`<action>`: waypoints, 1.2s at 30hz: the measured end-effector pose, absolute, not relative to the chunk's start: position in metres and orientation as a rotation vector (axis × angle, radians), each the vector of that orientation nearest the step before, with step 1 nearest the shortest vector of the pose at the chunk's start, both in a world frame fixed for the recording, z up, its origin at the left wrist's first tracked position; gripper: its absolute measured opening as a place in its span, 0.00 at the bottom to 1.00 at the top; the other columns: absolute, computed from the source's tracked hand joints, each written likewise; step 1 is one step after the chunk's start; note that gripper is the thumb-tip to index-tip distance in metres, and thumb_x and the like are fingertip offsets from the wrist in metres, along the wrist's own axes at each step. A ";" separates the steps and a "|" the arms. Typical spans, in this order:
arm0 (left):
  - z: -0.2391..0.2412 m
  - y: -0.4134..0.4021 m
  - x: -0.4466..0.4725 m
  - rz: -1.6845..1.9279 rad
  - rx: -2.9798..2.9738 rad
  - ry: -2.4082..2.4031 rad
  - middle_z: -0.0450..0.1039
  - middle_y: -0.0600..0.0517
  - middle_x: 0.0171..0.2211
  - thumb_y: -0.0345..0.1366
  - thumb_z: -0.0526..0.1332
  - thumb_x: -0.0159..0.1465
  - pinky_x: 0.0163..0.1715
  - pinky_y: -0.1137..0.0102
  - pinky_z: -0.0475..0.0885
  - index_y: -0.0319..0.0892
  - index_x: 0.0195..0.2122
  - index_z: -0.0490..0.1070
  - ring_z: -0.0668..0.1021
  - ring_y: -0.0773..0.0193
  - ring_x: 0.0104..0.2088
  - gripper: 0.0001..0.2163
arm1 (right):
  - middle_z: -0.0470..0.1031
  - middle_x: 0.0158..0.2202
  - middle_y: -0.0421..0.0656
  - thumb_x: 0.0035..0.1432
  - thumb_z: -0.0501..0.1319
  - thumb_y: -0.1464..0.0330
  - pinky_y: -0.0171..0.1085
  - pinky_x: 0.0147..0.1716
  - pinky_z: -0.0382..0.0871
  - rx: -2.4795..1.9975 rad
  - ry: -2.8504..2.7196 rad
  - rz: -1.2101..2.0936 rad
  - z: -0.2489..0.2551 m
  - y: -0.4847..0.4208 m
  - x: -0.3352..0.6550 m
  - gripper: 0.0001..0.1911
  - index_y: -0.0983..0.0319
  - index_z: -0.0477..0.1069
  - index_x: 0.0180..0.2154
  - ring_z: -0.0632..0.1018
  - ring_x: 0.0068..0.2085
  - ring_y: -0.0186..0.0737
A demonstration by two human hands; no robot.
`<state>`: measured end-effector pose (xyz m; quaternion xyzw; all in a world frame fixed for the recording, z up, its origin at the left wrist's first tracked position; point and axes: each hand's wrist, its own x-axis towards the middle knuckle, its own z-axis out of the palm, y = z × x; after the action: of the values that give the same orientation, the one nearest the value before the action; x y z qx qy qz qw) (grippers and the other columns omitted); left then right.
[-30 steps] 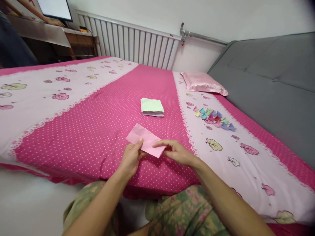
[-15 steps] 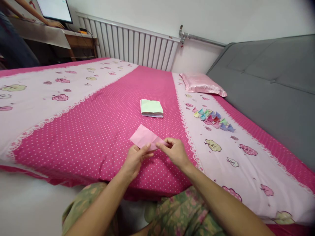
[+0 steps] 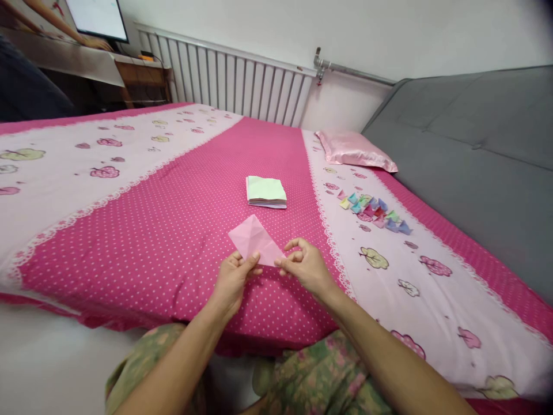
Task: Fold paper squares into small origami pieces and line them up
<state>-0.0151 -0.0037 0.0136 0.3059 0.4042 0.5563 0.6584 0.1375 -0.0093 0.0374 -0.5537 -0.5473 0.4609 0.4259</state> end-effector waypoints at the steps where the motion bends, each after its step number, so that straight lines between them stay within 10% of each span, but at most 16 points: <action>1: 0.013 -0.003 -0.016 1.277 0.688 0.922 0.77 0.49 0.29 0.34 0.68 0.47 0.21 0.81 0.70 0.35 0.33 0.74 0.75 0.72 0.24 0.13 | 0.73 0.17 0.37 0.43 0.65 0.64 0.30 0.19 0.62 -1.390 -1.371 1.197 0.037 -0.009 0.137 0.17 0.62 0.61 0.33 0.72 0.18 0.33; 16: 0.010 0.005 -0.025 1.395 0.731 0.980 0.76 0.51 0.28 0.35 0.67 0.48 0.22 0.80 0.68 0.36 0.35 0.73 0.73 0.73 0.23 0.14 | 0.72 0.16 0.36 0.41 0.67 0.65 0.31 0.21 0.64 -1.331 -1.346 1.414 0.035 -0.009 0.140 0.16 0.63 0.64 0.33 0.72 0.19 0.32; 25: 0.012 -0.005 -0.019 1.135 0.921 0.891 0.77 0.47 0.29 0.35 0.68 0.47 0.26 0.74 0.69 0.35 0.40 0.72 0.76 0.66 0.24 0.19 | 0.72 0.39 0.45 0.45 0.65 0.61 0.39 0.40 0.68 -1.272 -1.223 1.042 0.039 -0.004 0.145 0.19 0.62 0.66 0.39 0.74 0.40 0.39; 36: 0.018 -0.012 -0.018 0.923 0.972 0.700 0.77 0.47 0.32 0.33 0.66 0.50 0.32 0.73 0.68 0.38 0.41 0.73 0.76 0.65 0.29 0.16 | 0.74 0.23 0.38 0.38 0.69 0.65 0.33 0.25 0.67 -1.125 -0.896 1.358 0.042 -0.005 0.142 0.21 0.63 0.66 0.35 0.73 0.23 0.33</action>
<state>-0.0184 -0.0119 0.0181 0.4410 0.3176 0.4187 0.7276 0.1416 -0.0047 0.0420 -0.4751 -0.3784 0.5738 0.5494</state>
